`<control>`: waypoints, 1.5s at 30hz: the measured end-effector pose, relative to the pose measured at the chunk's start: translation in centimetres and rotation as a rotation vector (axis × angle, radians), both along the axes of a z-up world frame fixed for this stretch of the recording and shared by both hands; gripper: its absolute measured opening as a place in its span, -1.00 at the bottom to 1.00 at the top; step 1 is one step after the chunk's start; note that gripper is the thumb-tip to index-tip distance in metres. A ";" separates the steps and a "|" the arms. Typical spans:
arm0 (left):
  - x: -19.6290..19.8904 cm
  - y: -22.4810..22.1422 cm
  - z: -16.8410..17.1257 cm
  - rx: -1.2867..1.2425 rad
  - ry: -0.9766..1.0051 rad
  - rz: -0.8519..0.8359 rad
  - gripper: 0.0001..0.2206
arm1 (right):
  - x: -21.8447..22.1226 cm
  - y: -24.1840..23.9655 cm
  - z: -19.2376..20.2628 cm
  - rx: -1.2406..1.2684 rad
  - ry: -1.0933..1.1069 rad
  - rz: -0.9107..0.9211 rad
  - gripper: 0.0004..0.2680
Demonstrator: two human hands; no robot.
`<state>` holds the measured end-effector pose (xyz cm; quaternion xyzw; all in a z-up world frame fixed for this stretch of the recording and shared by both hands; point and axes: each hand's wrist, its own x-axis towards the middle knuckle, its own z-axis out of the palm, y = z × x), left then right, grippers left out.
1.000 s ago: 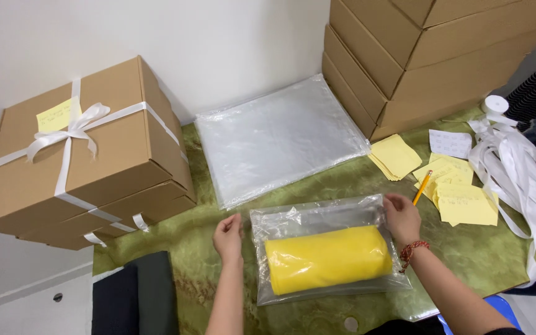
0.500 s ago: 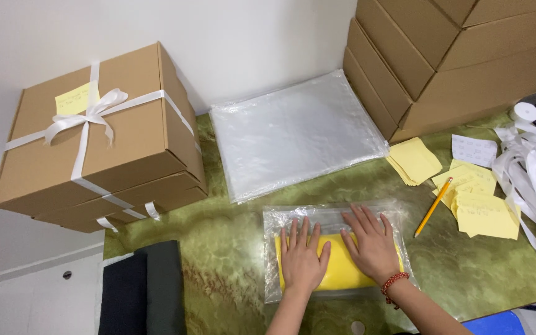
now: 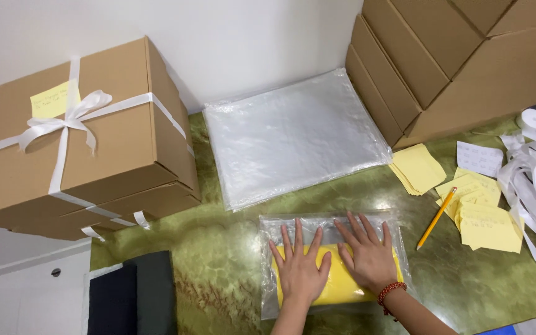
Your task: Writing notes, bagging fabric rolls, and packing them into cardboard boxes
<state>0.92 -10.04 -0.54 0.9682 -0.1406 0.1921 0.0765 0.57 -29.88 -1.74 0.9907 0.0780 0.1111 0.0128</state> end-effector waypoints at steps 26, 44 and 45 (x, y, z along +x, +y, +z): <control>2.9 -0.2 10.8 0.017 1.159 0.109 -0.33 | 2.6 2.5 7.8 0.167 0.773 -0.177 -0.50; 2.7 6.5 2.9 -0.652 0.796 0.393 -0.38 | 4.0 -9.0 -1.1 0.464 0.573 -0.413 -0.39; 2.6 6.3 3.4 -0.917 0.698 0.478 -0.42 | 4.1 -10.6 -3.0 0.511 0.441 -0.379 -0.37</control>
